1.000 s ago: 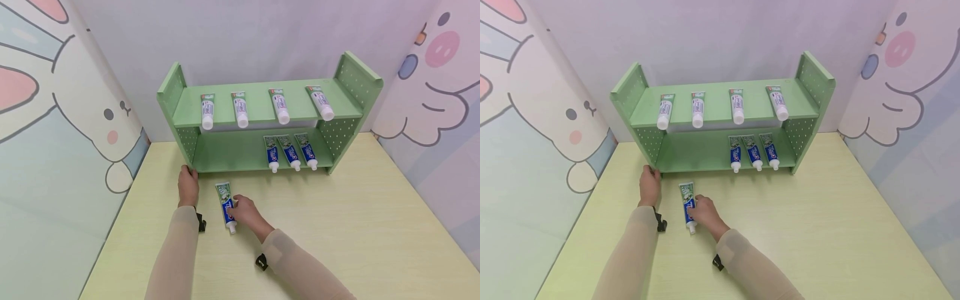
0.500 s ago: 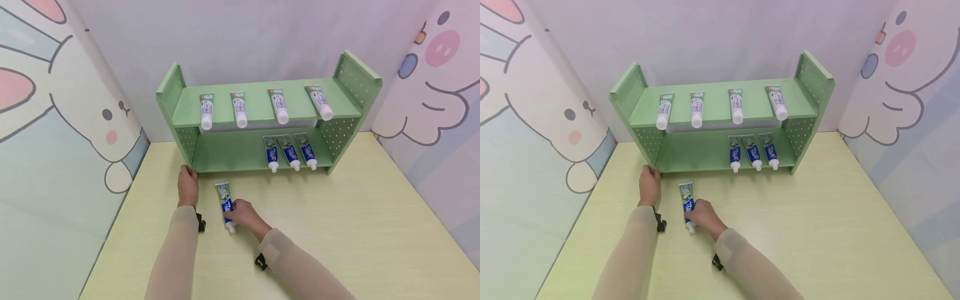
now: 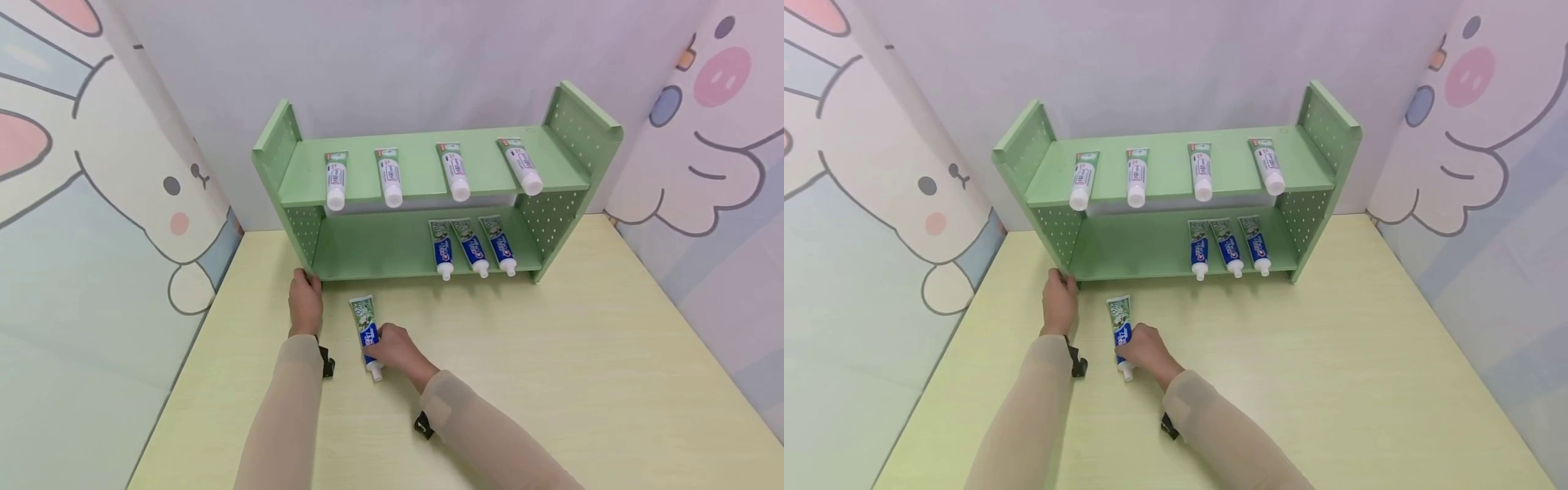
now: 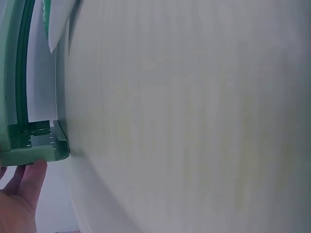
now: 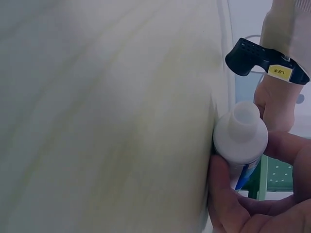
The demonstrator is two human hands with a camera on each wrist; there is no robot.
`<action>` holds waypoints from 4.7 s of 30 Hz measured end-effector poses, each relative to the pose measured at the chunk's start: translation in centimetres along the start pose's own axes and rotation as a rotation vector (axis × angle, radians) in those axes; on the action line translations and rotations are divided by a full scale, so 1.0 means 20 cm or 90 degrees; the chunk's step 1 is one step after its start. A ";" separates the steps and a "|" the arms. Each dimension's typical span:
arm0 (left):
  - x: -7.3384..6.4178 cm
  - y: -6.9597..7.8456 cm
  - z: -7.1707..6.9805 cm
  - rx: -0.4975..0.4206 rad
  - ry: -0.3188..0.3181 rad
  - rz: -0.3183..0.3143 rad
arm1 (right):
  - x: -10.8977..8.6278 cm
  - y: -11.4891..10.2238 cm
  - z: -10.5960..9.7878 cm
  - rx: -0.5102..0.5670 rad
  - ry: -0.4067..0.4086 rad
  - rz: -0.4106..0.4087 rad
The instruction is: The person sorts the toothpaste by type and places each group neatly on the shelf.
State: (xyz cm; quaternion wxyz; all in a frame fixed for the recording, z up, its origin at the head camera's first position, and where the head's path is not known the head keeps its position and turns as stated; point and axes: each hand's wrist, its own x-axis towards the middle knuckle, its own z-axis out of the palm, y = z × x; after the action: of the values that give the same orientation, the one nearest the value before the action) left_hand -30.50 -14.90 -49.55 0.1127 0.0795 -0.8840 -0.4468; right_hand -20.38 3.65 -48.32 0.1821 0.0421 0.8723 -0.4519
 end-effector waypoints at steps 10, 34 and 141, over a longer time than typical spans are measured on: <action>0.01 -0.01 0.00 0.013 0.009 0.008 | 0.01 0.01 0.02 0.012 0.011 -0.002; 0.02 -0.03 0.01 0.022 0.012 0.014 | 0.02 0.02 0.02 0.017 0.003 -0.008; 0.01 -0.02 0.00 0.018 0.016 0.017 | -0.07 -0.05 -0.15 0.148 -0.034 -0.010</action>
State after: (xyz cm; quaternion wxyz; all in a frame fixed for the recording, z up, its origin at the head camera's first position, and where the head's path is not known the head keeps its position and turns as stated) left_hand -30.60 -15.12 -49.90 0.1287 0.0753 -0.8897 -0.4314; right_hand -20.14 5.50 -45.44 0.1957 0.0441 0.8093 -0.5520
